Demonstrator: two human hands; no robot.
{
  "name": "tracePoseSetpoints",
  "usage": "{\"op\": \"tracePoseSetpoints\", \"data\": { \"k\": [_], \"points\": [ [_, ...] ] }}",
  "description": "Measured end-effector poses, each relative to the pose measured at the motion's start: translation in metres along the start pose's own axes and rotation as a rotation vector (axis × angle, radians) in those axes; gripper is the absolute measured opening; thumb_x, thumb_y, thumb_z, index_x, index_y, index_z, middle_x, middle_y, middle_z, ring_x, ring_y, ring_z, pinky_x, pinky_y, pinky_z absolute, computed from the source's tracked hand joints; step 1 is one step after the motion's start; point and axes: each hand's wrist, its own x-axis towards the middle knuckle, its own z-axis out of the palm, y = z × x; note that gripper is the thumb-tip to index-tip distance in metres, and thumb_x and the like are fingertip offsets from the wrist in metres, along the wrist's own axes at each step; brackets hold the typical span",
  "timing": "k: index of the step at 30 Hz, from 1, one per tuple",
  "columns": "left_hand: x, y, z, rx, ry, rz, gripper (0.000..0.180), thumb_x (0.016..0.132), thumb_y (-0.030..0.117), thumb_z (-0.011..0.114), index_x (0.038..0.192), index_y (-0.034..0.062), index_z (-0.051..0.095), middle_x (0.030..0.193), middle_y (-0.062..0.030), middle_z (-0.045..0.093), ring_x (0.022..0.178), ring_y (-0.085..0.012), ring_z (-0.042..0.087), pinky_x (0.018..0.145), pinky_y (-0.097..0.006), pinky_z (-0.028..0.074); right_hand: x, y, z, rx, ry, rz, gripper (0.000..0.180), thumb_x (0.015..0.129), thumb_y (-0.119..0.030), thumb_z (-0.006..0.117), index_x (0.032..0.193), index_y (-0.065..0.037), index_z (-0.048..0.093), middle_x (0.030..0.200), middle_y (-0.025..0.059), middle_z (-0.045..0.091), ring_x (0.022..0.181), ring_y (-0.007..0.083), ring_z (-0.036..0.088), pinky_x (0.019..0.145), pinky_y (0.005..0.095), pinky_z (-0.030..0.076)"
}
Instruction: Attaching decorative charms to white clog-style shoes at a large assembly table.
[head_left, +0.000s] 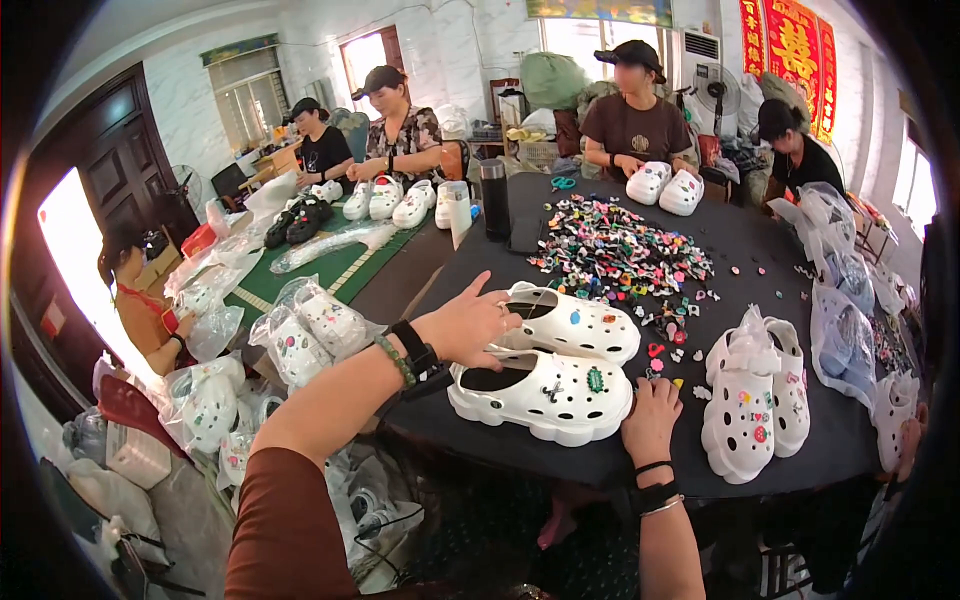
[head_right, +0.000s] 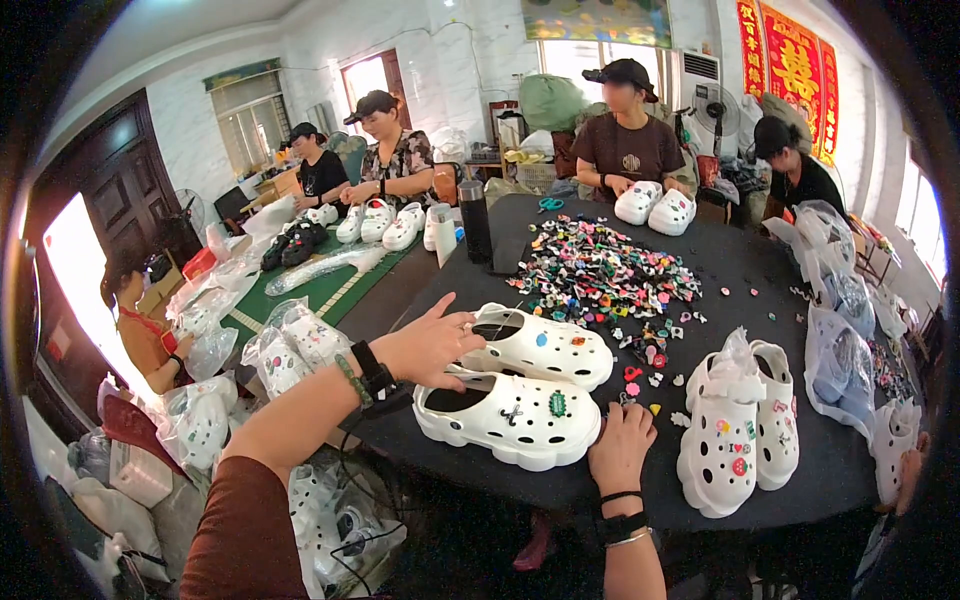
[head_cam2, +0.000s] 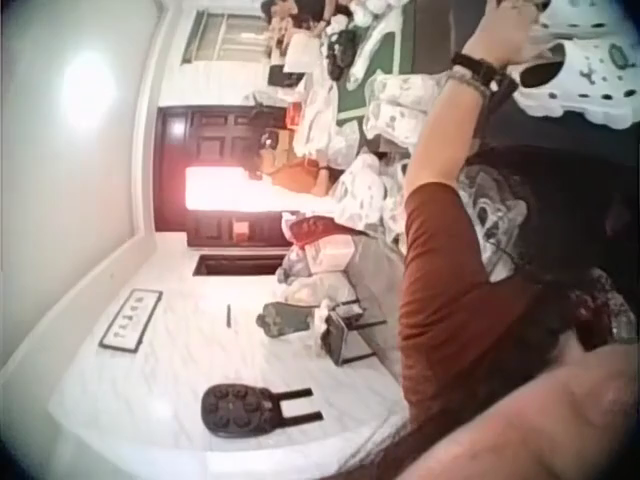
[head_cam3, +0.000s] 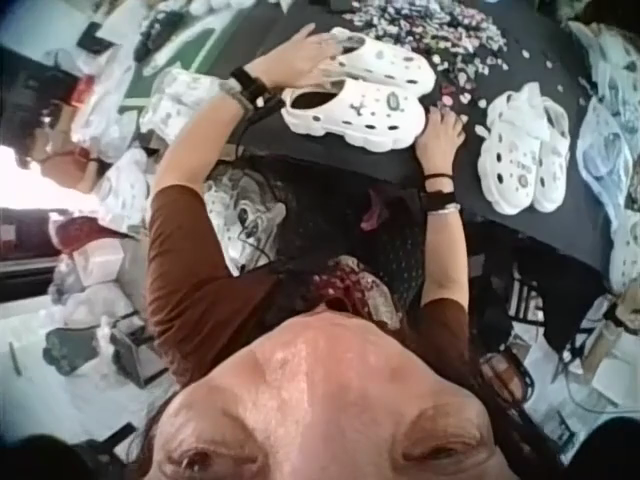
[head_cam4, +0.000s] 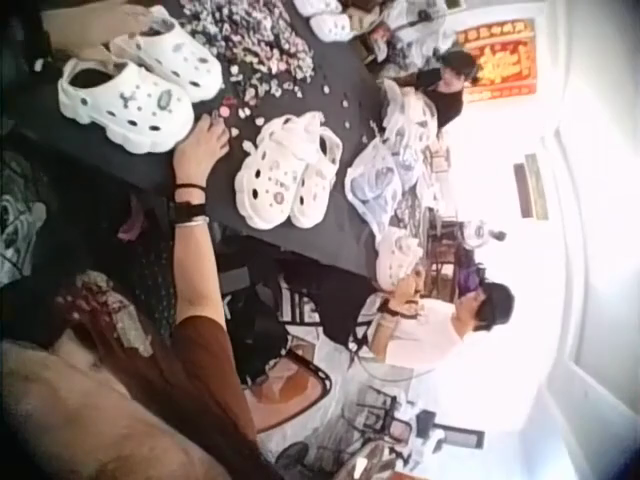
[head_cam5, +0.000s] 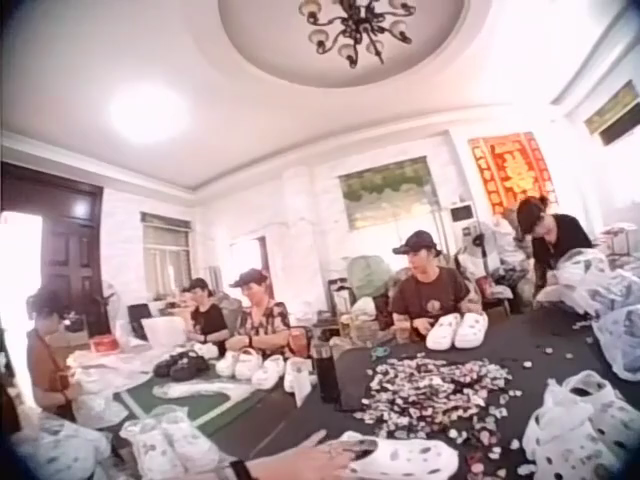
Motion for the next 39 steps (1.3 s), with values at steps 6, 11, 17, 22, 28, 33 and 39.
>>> {"op": "tracePoseSetpoints", "data": {
  "k": [6,11,17,22,28,33,39],
  "points": [
    [-0.004,0.025,0.002,0.233,0.076,0.001,0.033,0.07,0.028,0.078,0.087,0.0049,0.062,0.081,-0.0072,0.066,0.101,-0.0278,0.056,0.111,-0.05,0.03,0.0,0.004,0.006,-0.029,0.026,0.006,0.033,0.082,-0.011,0.062,0.115,-0.006,0.063,0.111,0.0116,0.053,0.111,0.0324,0.048,0.094,0.0483,0.039],
    [-0.022,0.019,0.008,0.14,0.087,-0.035,0.023,0.072,0.026,0.076,0.073,0.0055,0.065,0.079,-0.0112,0.066,0.096,-0.0291,0.058,0.093,-0.045,0.04,0.001,0.008,0.012,-0.024,0.051,-0.011,0.03,0.084,-0.014,0.064,0.112,-0.005,0.063,0.11,0.0122,0.054,0.111,0.0328,0.048,0.093,0.0488,0.039],
    [-0.057,0.034,0.011,-0.097,-0.017,-0.31,0.034,0.069,0.034,0.075,0.073,0.0017,0.064,0.068,-0.0187,0.064,0.067,-0.0373,0.064,0.077,-0.044,0.049,0.0,0.006,0.006,-0.015,0.062,-0.025,0.029,0.084,-0.016,0.064,0.111,-0.004,0.062,0.109,0.0126,0.054,0.111,0.0331,0.049,0.093,0.049,0.039],
    [-0.063,0.045,0.007,-0.068,-0.004,-0.351,0.043,0.073,0.045,0.075,0.071,0.0038,0.066,0.065,-0.0174,0.064,0.066,-0.0384,0.065,0.074,-0.046,0.05,-0.002,0.008,0.008,-0.017,0.07,-0.025,0.028,0.084,-0.016,0.065,0.11,-0.005,0.062,0.109,0.0124,0.053,0.111,0.033,0.049,0.092,0.0489,0.04],
    [-0.079,0.065,-0.006,-0.15,-0.049,-0.494,0.037,0.077,0.039,0.071,0.076,0.002,0.069,0.074,-0.0184,0.067,0.075,-0.036,0.067,0.07,-0.046,0.051,-0.003,0.011,0.014,-0.014,0.059,-0.028,0.027,0.084,-0.016,0.065,0.109,-0.005,0.063,0.109,0.0121,0.053,0.111,0.0332,0.049,0.093,0.0491,0.04],
    [-0.115,0.058,-0.012,-0.318,-0.036,-0.602,0.041,0.076,0.045,0.071,0.075,0.0038,0.071,0.073,-0.0183,0.064,0.07,-0.038,0.063,0.065,-0.045,0.049,-0.003,0.003,0.005,-0.007,0.035,-0.032,0.029,0.084,-0.015,0.064,0.111,-0.005,0.062,0.11,0.0124,0.053,0.111,0.0332,0.049,0.094,0.0484,0.04],
    [-0.134,-0.014,-0.022,-0.227,-0.06,-0.791,0.042,0.075,0.045,0.074,0.073,0.0031,0.072,0.068,-0.0194,0.063,0.065,-0.0355,0.063,0.063,-0.043,0.049,-0.003,0.005,0.003,-0.018,0.036,-0.023,0.029,0.084,-0.013,0.064,0.111,-0.004,0.061,0.111,0.0127,0.052,0.113,0.0327,0.048,0.093,0.0475,0.039]
  ]
}}
